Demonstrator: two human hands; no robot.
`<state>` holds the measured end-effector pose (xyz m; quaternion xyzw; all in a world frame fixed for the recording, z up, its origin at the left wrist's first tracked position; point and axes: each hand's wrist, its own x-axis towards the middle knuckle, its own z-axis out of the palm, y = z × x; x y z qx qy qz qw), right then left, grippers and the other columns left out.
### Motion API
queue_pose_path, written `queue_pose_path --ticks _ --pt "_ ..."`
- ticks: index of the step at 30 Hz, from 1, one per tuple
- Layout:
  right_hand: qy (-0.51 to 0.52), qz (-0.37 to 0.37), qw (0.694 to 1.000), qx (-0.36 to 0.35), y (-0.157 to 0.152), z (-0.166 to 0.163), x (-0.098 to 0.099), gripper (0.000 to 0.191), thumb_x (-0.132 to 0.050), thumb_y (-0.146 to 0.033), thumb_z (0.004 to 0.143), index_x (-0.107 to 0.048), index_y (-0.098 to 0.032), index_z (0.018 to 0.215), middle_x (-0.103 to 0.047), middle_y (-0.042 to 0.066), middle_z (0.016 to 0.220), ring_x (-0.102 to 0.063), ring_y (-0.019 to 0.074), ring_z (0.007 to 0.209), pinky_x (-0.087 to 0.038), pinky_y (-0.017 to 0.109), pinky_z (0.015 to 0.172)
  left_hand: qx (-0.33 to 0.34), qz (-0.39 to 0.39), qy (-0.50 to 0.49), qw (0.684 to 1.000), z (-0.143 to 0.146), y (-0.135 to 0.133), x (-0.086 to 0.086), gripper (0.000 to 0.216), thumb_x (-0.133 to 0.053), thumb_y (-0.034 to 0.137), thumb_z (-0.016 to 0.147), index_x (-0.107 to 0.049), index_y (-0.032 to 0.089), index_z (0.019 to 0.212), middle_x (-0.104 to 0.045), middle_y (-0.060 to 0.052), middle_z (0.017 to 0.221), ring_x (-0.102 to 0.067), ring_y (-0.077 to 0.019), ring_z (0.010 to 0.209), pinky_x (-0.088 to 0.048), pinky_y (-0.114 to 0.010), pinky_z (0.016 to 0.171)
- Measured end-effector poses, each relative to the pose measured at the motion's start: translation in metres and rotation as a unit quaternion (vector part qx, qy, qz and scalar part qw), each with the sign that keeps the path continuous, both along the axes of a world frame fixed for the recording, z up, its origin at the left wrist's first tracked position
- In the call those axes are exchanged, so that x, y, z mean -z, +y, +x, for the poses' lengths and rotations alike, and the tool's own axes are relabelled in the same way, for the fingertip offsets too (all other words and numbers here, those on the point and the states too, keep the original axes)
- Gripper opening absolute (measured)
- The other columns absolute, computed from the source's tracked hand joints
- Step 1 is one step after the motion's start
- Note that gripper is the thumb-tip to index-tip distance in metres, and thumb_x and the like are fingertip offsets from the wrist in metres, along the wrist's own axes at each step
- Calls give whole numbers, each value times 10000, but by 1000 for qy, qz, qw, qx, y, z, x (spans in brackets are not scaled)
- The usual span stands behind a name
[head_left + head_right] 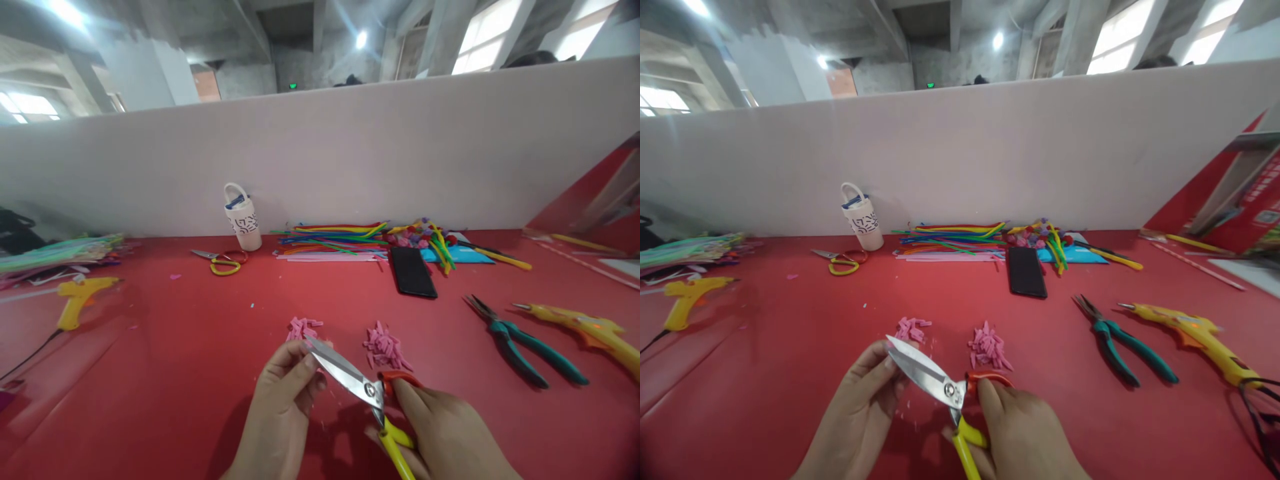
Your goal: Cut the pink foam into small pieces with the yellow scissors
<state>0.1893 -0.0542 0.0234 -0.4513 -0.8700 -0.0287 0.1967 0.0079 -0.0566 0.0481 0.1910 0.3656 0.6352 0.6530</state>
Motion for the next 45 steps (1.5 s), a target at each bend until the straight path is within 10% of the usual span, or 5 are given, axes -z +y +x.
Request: queue_pose_path --ticks 28,40,45 --pt "40 -67 997 12 0 -2 0 223 -469 -388 733 -392 -212 620 -521 -14 465 -460 127 375 -248 219 374 -4 -17 42 999 1 1 -9 25 -618 142 640 -604 145 661 -552 -1 664 -486 -76 575 -406 -167 519" --pt "429 -479 765 44 4 -15 -9 191 -422 -372 722 -447 -185 693 -374 -102 360 -368 63 290 -324 167 318 290 -61 86 951 17 -8 6 52 -611 159 640 -601 109 651 -549 -22 587 -510 -94 523 -373 -197 502" --pt "419 -506 753 43 4 -19 -20 172 -430 -325 673 -423 -186 571 -356 -107 322 -356 49 272 -322 158 318 311 -59 111 942 17 -10 8 49 -603 135 632 -604 99 665 -551 -35 614 -510 -101 545 -370 -200 509"
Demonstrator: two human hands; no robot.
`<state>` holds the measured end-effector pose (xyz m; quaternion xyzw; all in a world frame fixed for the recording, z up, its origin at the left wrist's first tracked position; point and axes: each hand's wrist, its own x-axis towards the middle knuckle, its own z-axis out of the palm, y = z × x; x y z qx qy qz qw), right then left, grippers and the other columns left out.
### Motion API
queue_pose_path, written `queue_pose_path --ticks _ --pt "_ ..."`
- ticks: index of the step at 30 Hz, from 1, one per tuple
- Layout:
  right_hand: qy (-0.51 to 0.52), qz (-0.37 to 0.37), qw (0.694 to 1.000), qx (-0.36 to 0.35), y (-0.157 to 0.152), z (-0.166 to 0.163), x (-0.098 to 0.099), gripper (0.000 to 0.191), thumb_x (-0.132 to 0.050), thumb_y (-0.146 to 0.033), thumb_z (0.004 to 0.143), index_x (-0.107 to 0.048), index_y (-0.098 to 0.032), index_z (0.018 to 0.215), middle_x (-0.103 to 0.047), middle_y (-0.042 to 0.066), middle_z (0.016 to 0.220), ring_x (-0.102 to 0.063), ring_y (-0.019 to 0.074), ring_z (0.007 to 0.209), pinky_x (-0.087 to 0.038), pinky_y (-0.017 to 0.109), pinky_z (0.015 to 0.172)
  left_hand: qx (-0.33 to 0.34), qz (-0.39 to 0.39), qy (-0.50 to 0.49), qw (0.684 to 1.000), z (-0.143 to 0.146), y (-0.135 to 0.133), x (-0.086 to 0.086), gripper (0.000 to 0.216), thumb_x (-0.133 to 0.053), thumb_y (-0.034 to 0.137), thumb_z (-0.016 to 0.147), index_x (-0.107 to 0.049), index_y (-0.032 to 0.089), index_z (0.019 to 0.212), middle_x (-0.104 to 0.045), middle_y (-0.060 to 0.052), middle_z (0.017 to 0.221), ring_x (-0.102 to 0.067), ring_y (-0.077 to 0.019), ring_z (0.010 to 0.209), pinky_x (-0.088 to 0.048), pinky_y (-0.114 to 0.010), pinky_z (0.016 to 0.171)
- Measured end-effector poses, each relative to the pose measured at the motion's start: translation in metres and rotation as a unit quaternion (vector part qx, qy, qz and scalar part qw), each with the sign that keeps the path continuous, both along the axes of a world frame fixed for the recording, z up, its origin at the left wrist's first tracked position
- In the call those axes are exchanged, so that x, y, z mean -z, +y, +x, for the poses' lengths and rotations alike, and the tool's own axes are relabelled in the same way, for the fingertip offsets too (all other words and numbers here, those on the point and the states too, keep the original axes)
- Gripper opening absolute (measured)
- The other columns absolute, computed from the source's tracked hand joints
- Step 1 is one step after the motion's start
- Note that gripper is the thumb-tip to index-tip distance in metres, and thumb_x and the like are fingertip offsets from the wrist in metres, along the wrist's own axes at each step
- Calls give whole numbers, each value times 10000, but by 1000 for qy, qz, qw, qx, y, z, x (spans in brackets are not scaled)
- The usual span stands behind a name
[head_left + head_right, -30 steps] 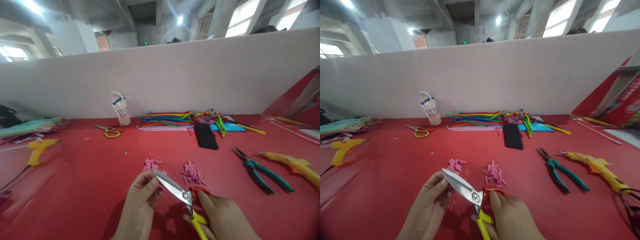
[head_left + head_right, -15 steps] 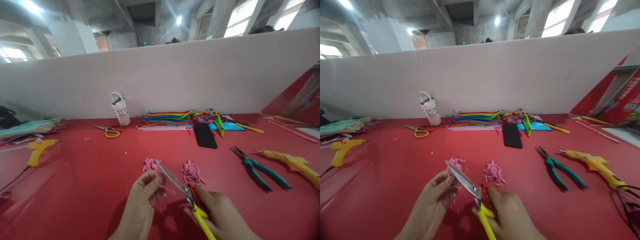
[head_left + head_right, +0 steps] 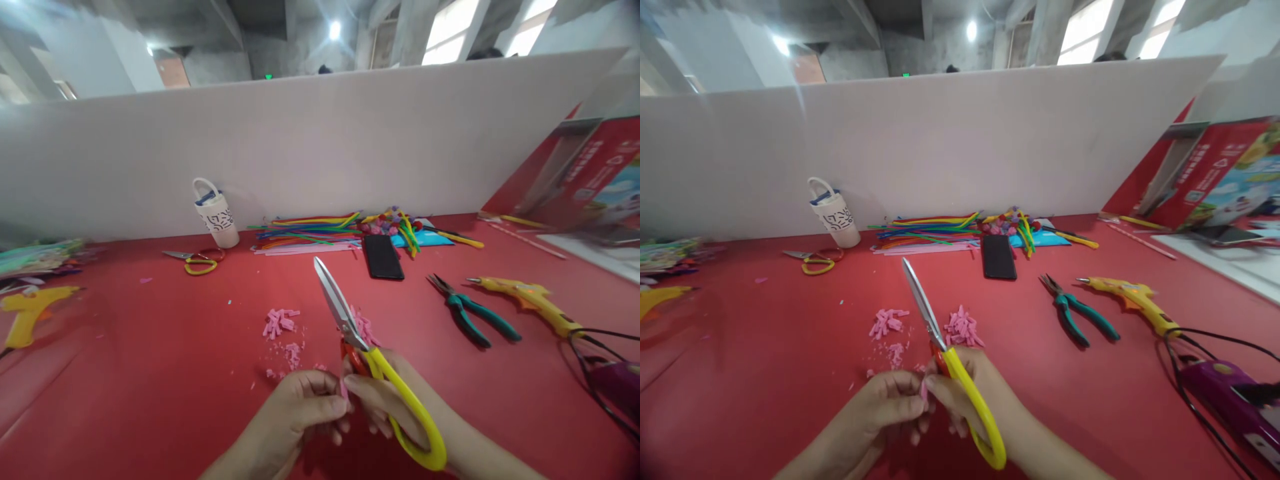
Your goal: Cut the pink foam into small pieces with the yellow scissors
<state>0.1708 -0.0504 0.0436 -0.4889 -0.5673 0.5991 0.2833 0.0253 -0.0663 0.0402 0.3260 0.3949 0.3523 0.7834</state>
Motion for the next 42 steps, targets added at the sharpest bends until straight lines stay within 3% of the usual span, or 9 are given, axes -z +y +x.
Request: queue_pose_path --ticks 4,9,12,14,18,23,33,42 --pt "-16 -2 1000 19 -1 -2 -8 136 -434 -275 642 -404 -189 541 -349 -109 337 -342 39 276 -287 148 308 -18 46 41 998 1 2 4 86 -599 161 628 -608 109 696 -547 -27 610 -500 -108 535 -375 -218 516" --pt "-29 17 999 36 -3 -3 0 93 -449 -207 630 -372 -202 578 -316 -112 391 -336 42 311 -254 149 314 -46 100 123 986 4 4 9 33 -609 126 579 -583 139 594 -512 15 527 -454 -90 499 -340 -198 496" --pt "-65 61 996 12 -3 -2 3 120 -442 -211 656 -349 -204 580 -318 -100 421 -349 49 344 -260 159 339 -25 102 137 985 3 3 8 26 -582 157 621 -575 140 603 -487 22 487 -434 -88 463 -328 -200 465" --pt "-100 113 989 -1 -2 2 1 156 -446 -236 681 -335 -203 575 -324 -86 456 -344 51 382 -258 164 362 -46 106 138 984 0 4 4 24 -572 157 641 -570 141 624 -484 25 490 -425 -82 457 -328 -194 458" --pt "-220 223 949 -33 0 12 -2 199 -485 -277 688 -339 -203 575 -348 -70 490 -328 65 433 -236 175 392 -197 136 128 962 -13 10 -7 33 -566 176 681 -566 148 665 -512 21 553 -440 -76 517 -360 -180 525" --pt "-353 325 876 -47 -3 15 7 148 -496 -327 697 -406 -208 695 -531 -5 619 -452 124 500 -272 217 456 -264 168 86 946 -26 16 -14 54 -566 195 697 -592 151 713 -581 -17 715 -496 -105 635 -395 -210 615" --pt "-431 389 810 -80 -2 15 23 129 -437 -327 726 -404 -204 744 -577 36 628 -527 181 526 -272 248 459 -267 173 60 946 -26 13 -16 84 -552 189 716 -615 159 763 -601 -21 741 -481 -94 626 -384 -212 605" --pt "-417 426 800 -73 -4 16 20 113 -437 -302 717 -367 -215 701 -555 12 569 -514 163 476 -263 243 438 -258 192 62 945 -28 11 -16 89 -548 162 720 -620 189 763 -573 13 716 -472 -75 601 -376 -191 586"
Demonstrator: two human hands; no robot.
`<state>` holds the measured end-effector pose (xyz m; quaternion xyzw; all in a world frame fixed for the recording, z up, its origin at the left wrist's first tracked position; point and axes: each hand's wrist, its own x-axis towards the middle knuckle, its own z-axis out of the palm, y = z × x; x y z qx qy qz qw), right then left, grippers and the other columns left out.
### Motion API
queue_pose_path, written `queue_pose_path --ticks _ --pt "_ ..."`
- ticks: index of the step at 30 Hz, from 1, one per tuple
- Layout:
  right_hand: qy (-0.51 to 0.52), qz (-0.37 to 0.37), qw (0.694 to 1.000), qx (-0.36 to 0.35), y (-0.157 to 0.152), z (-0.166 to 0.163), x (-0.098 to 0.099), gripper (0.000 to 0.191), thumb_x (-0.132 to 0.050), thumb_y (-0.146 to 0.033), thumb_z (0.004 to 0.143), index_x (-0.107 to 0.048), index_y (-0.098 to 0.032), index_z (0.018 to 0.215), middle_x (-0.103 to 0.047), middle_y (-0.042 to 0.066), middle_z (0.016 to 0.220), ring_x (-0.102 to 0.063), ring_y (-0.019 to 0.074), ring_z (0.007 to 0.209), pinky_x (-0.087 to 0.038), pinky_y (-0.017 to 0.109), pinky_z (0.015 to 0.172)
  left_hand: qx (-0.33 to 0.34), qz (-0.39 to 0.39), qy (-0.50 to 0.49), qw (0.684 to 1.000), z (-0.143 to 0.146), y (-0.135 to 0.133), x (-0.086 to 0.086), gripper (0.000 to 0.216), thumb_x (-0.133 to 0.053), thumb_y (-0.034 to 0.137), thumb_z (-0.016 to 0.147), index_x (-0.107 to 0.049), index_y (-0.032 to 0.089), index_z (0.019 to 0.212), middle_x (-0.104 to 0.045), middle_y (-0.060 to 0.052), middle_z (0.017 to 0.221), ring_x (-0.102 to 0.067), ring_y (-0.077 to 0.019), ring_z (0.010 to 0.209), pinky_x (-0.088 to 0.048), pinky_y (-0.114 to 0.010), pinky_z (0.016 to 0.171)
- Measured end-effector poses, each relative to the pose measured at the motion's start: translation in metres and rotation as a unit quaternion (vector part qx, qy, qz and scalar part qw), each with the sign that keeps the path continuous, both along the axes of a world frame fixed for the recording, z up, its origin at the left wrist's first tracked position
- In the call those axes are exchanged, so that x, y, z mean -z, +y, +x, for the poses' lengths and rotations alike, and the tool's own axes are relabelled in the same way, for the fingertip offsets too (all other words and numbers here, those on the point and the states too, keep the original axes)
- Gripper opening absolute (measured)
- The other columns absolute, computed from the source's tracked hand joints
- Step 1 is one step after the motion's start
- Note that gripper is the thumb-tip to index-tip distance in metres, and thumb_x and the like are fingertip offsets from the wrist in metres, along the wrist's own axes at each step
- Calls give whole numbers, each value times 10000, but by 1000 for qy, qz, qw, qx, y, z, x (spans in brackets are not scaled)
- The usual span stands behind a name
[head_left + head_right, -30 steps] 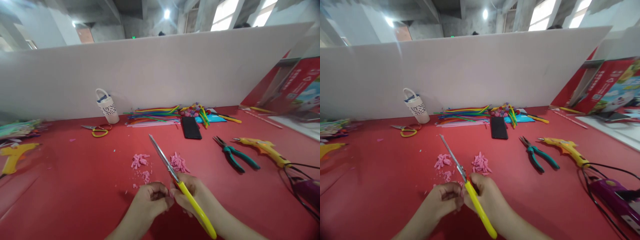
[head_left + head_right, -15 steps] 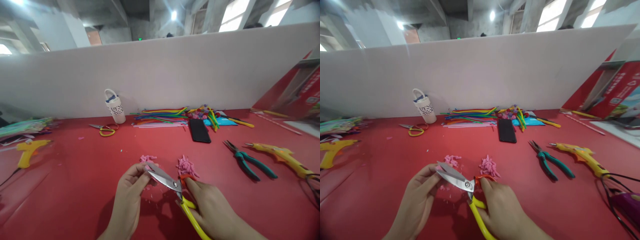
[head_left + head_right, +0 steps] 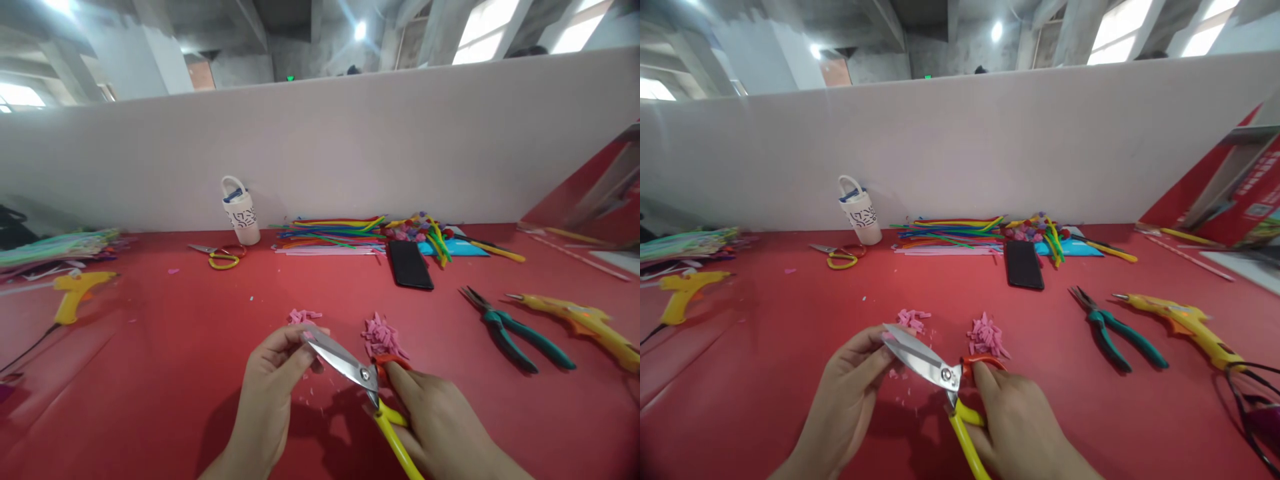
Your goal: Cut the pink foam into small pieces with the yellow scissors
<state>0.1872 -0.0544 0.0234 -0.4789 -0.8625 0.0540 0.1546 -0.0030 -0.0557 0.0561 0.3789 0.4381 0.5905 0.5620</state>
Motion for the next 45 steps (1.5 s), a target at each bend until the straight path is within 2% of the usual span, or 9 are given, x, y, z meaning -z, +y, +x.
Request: queue_pose_path --ticks 14,27,31,33,35,38,40,42,45 --pt "2 -4 1000 -5 -1 1 1 107 -438 -292 715 -369 -216 686 -562 15 568 -515 162 468 -267 239 427 -3 8 -11 1000 0 1 0 108 -553 139 707 -630 180 771 -617 -11 811 -486 -75 608 -392 -188 582" --pt "10 13 1000 7 0 1 -1 149 -472 -265 681 -344 -222 616 -510 -13 488 -454 131 403 -219 227 401 -8 22 -7 1000 -3 1 1 110 -550 117 706 -626 188 741 -595 11 732 -494 -71 596 -404 -177 577" --pt "76 -65 994 33 2 -2 -4 173 -479 -273 685 -339 -217 600 -475 -31 492 -383 104 402 -232 216 403 -4 10 -5 1000 -2 3 -1 82 -554 134 704 -619 171 738 -593 8 684 -501 -72 581 -408 -179 570" --pt "159 -146 976 34 2 -6 -8 183 -466 -284 704 -339 -213 594 -423 -52 487 -345 86 414 -249 200 401 22 -12 -6 1000 1 3 -1 57 -554 154 704 -607 150 724 -603 -14 692 -520 -89 597 -415 -192 562" --pt "257 -216 941 39 2 -10 -14 201 -443 -314 721 -347 -207 581 -378 -59 492 -339 77 430 -267 185 395 76 -47 -20 996 6 2 0 43 -554 164 700 -587 136 702 -602 -26 671 -539 -105 590 -419 -205 536" --pt "362 -320 873 66 2 -14 -21 209 -422 -375 730 -390 -199 622 -344 -77 452 -326 64 377 -276 170 351 181 -102 -38 977 16 -3 5 77 -540 189 709 -563 123 676 -592 -28 609 -543 -101 508 -409 -204 481" --pt "401 -384 828 78 2 -15 -22 218 -439 -410 716 -425 -193 698 -385 -83 436 -334 58 332 -276 162 316 234 -136 -42 962 21 -6 8 93 -543 204 705 -555 119 671 -598 -36 612 -551 -101 484 -404 -200 459" --pt "431 -419 796 72 1 -15 -21 246 -455 -425 700 -439 -184 744 -447 -73 442 -354 53 309 -291 157 306 265 -159 -47 950 24 -8 10 84 -560 199 687 -553 116 674 -597 -38 622 -560 -104 478 -402 -196 446" --pt "447 -437 779 42 1 -15 -17 227 -460 -398 697 -438 -172 688 -474 -63 433 -359 41 291 -300 146 302 296 -170 -43 939 25 -10 11 80 -567 182 672 -566 103 684 -586 -37 605 -554 -102 463 -399 -196 440"
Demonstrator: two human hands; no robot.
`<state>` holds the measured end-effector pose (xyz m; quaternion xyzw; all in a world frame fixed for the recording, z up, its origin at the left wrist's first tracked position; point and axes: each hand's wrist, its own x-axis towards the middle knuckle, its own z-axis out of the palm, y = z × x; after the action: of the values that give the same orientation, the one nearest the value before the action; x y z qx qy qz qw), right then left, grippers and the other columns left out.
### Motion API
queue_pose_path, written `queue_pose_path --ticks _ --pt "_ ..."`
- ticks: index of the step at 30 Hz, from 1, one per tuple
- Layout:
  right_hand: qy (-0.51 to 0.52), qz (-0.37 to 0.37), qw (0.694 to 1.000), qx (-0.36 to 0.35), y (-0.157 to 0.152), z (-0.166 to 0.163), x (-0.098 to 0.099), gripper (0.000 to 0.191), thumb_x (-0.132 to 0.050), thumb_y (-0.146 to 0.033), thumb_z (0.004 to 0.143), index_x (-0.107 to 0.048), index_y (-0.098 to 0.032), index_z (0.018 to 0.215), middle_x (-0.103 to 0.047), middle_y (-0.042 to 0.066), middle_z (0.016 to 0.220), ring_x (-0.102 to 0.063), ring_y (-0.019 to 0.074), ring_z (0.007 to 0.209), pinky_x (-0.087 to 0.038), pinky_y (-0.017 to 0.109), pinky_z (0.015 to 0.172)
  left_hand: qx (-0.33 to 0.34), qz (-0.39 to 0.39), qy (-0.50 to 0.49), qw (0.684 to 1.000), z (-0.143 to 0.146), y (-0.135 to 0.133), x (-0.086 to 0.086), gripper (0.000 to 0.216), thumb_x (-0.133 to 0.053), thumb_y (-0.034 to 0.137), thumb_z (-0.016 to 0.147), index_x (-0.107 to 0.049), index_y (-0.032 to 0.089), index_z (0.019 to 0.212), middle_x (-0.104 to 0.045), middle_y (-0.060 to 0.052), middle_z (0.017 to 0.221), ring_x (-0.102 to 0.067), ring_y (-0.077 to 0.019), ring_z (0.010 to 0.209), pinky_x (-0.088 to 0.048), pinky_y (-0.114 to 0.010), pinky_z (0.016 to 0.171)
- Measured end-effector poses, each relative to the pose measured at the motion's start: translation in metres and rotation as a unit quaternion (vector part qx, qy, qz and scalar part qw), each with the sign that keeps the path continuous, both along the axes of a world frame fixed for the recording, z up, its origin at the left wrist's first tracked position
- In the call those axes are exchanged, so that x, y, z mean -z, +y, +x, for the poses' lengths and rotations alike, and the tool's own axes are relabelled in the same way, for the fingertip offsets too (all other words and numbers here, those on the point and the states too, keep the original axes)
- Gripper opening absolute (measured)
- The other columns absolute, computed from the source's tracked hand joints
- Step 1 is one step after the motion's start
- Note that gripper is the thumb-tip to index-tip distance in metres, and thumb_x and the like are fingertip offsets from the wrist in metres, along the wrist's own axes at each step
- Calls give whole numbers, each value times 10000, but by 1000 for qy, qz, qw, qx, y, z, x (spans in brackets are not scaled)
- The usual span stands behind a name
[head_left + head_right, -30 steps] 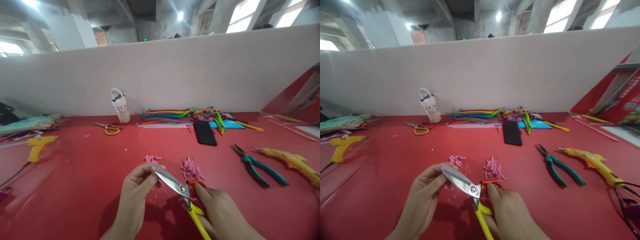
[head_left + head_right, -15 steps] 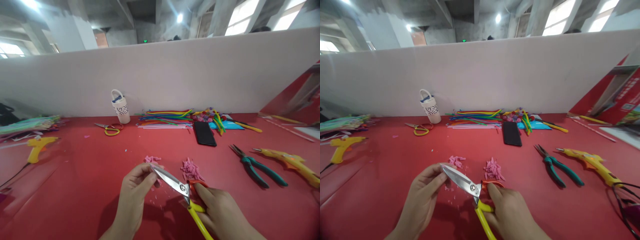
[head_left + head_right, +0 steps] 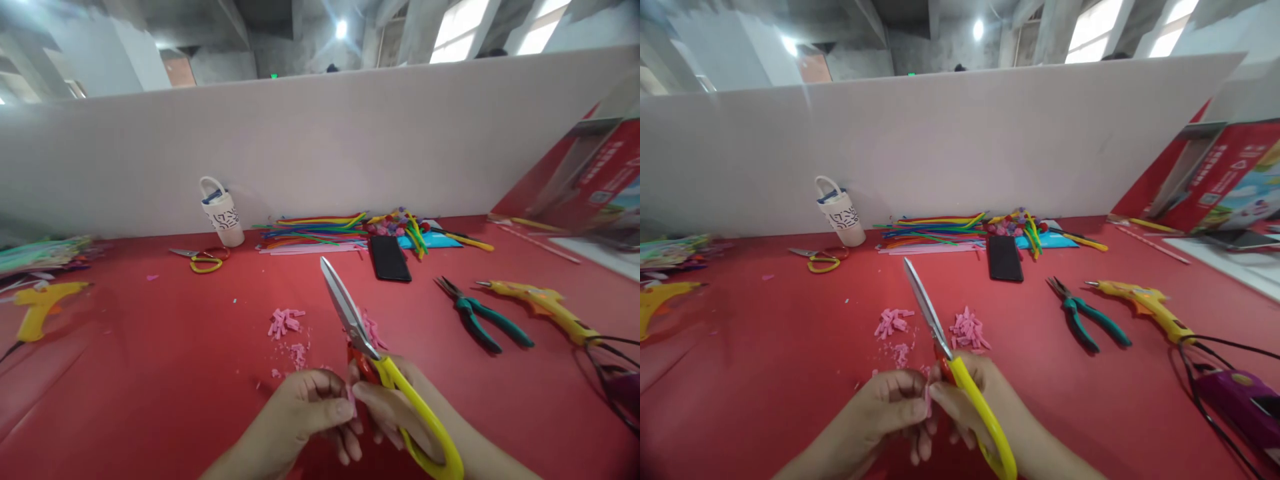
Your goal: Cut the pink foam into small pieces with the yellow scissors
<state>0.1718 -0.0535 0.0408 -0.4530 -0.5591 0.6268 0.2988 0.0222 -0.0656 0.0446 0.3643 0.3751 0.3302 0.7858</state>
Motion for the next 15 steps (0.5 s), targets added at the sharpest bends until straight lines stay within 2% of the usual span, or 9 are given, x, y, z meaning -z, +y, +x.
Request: queue_pose_path --ticks 3,7,11,15 --pt "-19 6 1000 -8 -1 0 2 170 -464 -325 705 -424 -173 640 -476 -64 453 -367 32 305 -268 126 287 -2 15 12 1000 1 1 1 89 -559 184 674 -583 99 686 -583 -39 603 -543 -102 458 -401 -207 450" --pt "-58 32 997 33 -3 -2 -1 125 -477 -221 672 -378 -188 604 -404 -90 436 -359 32 341 -251 121 306 -59 55 64 995 4 4 4 77 -618 177 611 -583 110 622 -568 -10 541 -526 -94 443 -405 -213 476" --pt "-66 44 996 37 -3 -5 -5 158 -463 -255 668 -335 -203 592 -372 -89 429 -365 51 357 -262 146 320 -89 53 98 990 9 3 7 103 -650 185 567 -565 129 577 -545 18 480 -503 -88 394 -392 -208 435" --pt "-138 154 978 24 -1 1 -6 207 -456 -320 708 -335 -204 587 -370 -68 483 -358 67 426 -276 173 382 -126 62 92 986 5 5 2 84 -628 184 600 -565 129 592 -539 14 433 -485 -92 387 -386 -207 424"
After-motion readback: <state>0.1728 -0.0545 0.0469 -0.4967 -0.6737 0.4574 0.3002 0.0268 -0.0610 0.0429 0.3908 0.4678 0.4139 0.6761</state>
